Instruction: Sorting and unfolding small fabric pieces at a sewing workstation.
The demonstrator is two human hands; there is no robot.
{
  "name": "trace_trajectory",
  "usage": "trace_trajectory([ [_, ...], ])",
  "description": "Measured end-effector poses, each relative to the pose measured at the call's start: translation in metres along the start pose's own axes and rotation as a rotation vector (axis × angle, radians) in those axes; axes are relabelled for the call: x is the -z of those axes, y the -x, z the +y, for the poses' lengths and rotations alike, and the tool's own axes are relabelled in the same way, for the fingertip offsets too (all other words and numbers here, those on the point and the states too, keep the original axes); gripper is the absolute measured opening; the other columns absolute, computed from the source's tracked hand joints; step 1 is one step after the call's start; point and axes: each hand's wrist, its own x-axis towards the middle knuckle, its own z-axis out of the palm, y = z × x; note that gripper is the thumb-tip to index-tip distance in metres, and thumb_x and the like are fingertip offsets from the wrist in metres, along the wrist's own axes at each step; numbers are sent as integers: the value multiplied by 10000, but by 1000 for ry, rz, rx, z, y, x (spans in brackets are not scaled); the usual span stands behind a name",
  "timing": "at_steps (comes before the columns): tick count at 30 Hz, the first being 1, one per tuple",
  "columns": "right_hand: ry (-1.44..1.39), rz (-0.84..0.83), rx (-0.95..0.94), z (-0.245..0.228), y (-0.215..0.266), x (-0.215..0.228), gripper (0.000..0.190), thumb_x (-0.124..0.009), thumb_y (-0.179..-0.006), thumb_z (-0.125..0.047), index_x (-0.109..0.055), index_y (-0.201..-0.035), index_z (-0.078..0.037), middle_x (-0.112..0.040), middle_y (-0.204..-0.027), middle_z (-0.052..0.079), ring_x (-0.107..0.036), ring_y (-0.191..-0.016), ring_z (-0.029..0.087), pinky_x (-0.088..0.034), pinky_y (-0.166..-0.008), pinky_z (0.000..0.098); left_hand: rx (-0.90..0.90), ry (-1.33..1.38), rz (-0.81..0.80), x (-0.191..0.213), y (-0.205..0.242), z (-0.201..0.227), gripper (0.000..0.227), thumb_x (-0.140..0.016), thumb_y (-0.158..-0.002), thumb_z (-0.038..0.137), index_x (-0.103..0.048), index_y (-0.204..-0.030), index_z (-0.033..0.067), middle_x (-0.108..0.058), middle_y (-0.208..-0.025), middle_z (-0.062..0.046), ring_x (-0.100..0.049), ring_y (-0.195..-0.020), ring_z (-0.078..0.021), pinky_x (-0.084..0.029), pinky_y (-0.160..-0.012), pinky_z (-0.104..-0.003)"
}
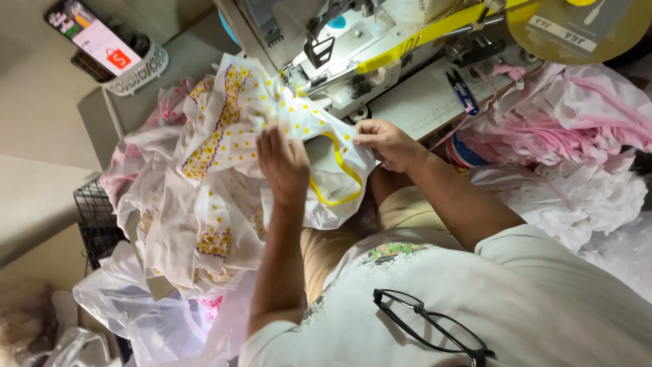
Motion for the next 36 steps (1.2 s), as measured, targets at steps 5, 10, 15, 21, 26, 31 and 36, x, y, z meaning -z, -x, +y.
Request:
trace_trajectory([
  [5, -77, 56, -73, 27, 15, 3, 117, -739, -923, -118, -677, -840, -66, -672, -627, 39, -581, -442, 90, -453, -414, 201, 975, 1299, -309, 9, 39, 38, 396, -525, -803, -27, -544, -1177, 102, -611, -1228, -58, -602, -990, -162, -565, -780, -247],
  [10, -88, -1, 19, 48, 17, 1, 97, -673, -956, -72, -680, -874, -22, -730, -742, 51, -714, -641, 122, -587, -602, 272, -138, -222, -13, 12, -2, 16, 496, -681, -804, 184, -709, -1274, 28, -656, -1262, -177, -605, -1175, -385, -543, -936, -476],
  [15, -8, -45, 53, 92, 1, 21, 124, -651, -979, -70, -720, -897, -9, -751, -792, 56, -726, -738, 108, -598, -688, 276, 109, -369, -240, -8, -37, -19, 491, -510, -886, 333, -636, -1347, 219, -573, -1370, 46, -484, -1297, -238, -462, -918, -519],
  [21, 94, -74, 56, 51, -7, -7, 193, -692, -949, -181, -678, -814, -44, -613, -737, -5, -563, -686, 74, -450, -651, 237, 196, -353, -399, -34, -97, -72, 410, -525, -905, 260, -623, -1287, 147, -557, -1400, -11, -434, -1296, -289, -401, -909, -571],
  [26, 241, -89, 98, 29, -34, -25, 265, -726, -914, -271, -689, -793, -37, -595, -740, 9, -538, -660, 113, -396, -605, 252, 358, -122, -523, -23, -99, -60, 212, -523, -879, 283, -511, -977, 95, -533, -1352, -68, -363, -1361, -315, -239, -979, -537],
  [31, -55, -87, 100, 21, -55, -38, 130, -742, -829, 20, -714, -955, 6, -656, -773, 4, -640, -682, 93, -548, -643, 246, -23, -5, 74, 27, 6, 72, 437, -621, -911, 58, -404, -1248, 232, -350, -1562, -308, -457, -1339, -602, -442, -991, -615],
  [36, -253, -217, -8, 5, -34, -35, 37, -689, -870, -31, -654, -860, -28, -652, -741, 37, -645, -649, 115, -539, -606, 250, 578, 492, -253, 21, 100, 17, 249, -581, -701, 64, -683, -915, 139, -650, -825, -115, -633, -843, -336, -496, -827, -426],
])
